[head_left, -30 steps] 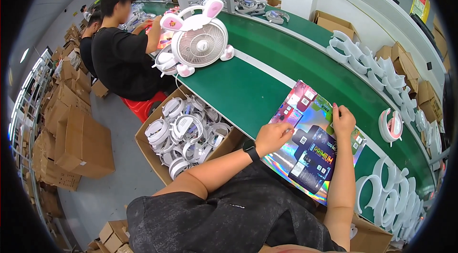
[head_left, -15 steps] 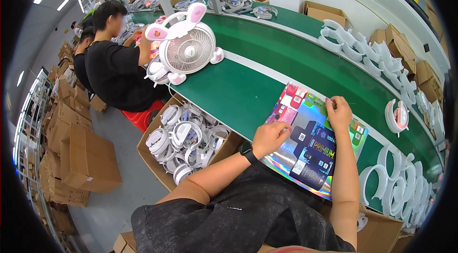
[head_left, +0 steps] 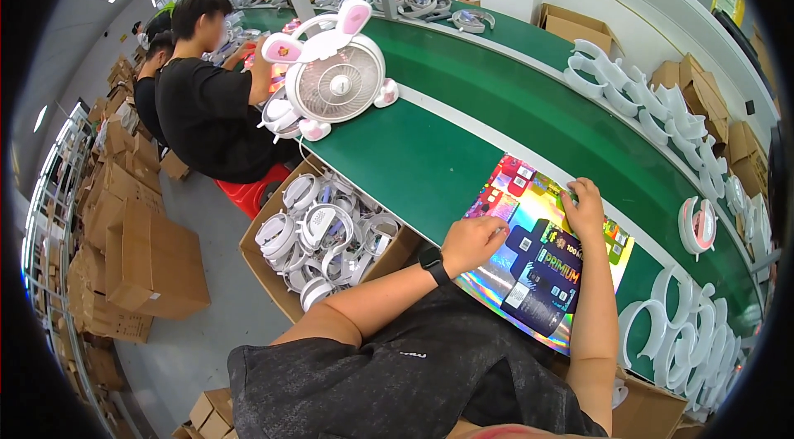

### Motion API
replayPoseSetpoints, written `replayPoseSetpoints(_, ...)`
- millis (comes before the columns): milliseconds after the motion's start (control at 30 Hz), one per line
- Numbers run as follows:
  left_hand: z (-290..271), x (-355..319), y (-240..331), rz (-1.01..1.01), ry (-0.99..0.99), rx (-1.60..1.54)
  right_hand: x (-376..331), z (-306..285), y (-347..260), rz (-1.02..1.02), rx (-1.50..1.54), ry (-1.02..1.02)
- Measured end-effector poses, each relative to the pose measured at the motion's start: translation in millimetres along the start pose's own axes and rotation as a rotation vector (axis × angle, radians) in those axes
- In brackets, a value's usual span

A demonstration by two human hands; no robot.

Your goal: The person assembles wearable electronic devices by inserting internal wiring and batteries into plastic ring casings, attaching plastic covers onto the frames by hand, and placing the assembled units onto the conveyor line.

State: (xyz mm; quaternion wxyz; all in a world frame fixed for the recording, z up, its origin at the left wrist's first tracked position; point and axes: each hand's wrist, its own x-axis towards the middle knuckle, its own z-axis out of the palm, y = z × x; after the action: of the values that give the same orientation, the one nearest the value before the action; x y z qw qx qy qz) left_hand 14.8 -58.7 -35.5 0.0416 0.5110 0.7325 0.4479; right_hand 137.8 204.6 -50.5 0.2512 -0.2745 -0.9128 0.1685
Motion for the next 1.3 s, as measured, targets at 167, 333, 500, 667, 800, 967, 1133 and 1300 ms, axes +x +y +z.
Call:
replayPoseSetpoints(167, -0.5, 1.0, 0.8, 0.011, 0.016, -0.005, 0.7, -1.2, -0.6, -0.006, 0.028, -0.007)
replayPoseSetpoints(333, 2.3, 1.3, -2.4, 0.001, 0.023, -0.017, 1.8, -5.1, -4.9, 0.014, 0.04, -0.011)
replayPoseSetpoints(500, 3.9, 0.7, -4.3, 0.007, 0.036, -0.035, 1.1, -1.7, 1.5, 0.003, 0.035, -0.012)
replayPoseSetpoints(667, 3.8, 0.9, -5.4, 0.011, 0.018, -0.033, 2.0, 0.9, 5.0, -0.002, 0.031, -0.016)
replayPoseSetpoints(800, 0.2, 1.0, -3.5, 0.0, 0.011, -0.032, 2.2, -0.4, 2.0, 0.007, 0.035, -0.017)
replayPoseSetpoints(967, 1.1, -0.2, -5.8, 0.003, 0.016, -0.043, 3.5, 2.1, 1.7, -0.02, 0.025, 0.009)
replayPoseSetpoints(1133, 3.7, -0.6, -4.0, -0.013, 0.013, -0.03, 1.7, 2.0, 10.5, -0.038, 0.002, 0.004)
replayPoseSetpoints(1300, 2.6, 0.7, -2.3, 0.022, 0.013, -0.034, 0.4, 0.1, 9.8, -0.005, 0.034, -0.002)
